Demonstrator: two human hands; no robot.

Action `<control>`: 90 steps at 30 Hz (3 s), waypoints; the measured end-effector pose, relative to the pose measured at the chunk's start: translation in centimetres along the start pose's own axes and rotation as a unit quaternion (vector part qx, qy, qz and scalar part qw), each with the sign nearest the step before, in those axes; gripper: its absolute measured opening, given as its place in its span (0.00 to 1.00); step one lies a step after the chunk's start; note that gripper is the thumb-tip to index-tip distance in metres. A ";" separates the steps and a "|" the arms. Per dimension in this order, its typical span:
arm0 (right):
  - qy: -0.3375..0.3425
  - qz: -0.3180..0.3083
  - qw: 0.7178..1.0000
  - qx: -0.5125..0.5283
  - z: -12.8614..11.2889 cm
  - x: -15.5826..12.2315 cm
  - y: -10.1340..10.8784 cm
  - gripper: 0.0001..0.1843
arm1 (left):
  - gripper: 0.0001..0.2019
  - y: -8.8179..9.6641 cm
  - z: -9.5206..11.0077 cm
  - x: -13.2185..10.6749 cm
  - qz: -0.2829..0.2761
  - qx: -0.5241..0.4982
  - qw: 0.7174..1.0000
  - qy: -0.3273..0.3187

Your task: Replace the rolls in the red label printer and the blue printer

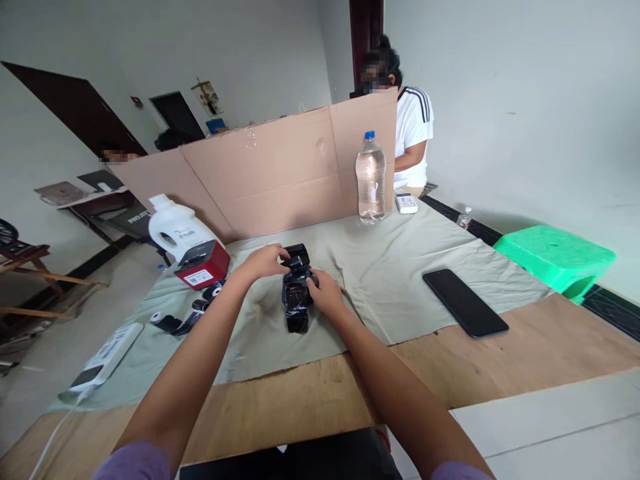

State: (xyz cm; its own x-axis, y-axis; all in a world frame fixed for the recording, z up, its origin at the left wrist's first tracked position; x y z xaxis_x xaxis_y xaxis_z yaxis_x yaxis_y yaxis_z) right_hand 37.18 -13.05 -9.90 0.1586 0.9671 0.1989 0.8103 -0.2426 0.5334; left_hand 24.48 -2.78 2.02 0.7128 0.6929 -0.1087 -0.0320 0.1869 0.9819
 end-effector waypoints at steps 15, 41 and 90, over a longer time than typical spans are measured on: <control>0.089 0.051 0.993 0.053 -1.7 -0.8 1.1 0.19 | 0.21 -5.8 -5.0 -10.5 0.246 -0.489 0.837 0.012; 0.196 -0.010 0.979 0.062 -7.3 -3.2 0.7 0.16 | 0.19 -8.1 -0.4 -10.8 0.179 -0.501 0.839 -0.116; 0.224 -0.049 0.972 0.044 -7.4 -3.1 -0.1 0.19 | 0.18 -7.9 -1.4 -10.7 0.182 -0.362 0.911 -0.068</control>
State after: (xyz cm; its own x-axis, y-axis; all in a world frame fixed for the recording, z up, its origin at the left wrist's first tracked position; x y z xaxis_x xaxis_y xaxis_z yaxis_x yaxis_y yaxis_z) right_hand 32.41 -16.57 -4.44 -0.1676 0.8500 0.4994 0.8577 -0.1240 0.4989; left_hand 16.15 -10.65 -4.78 0.6411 0.7172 0.2732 -0.7034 0.4067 0.5829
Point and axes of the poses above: each hand's wrist, its own x-axis towards the middle knuckle, its own y-axis out of the back of the hand, z = x × y, the point moved 6 cm from there along x, towards the middle knuckle, and after that the axes turned 12 degrees about -z, right-handed, at the moved point
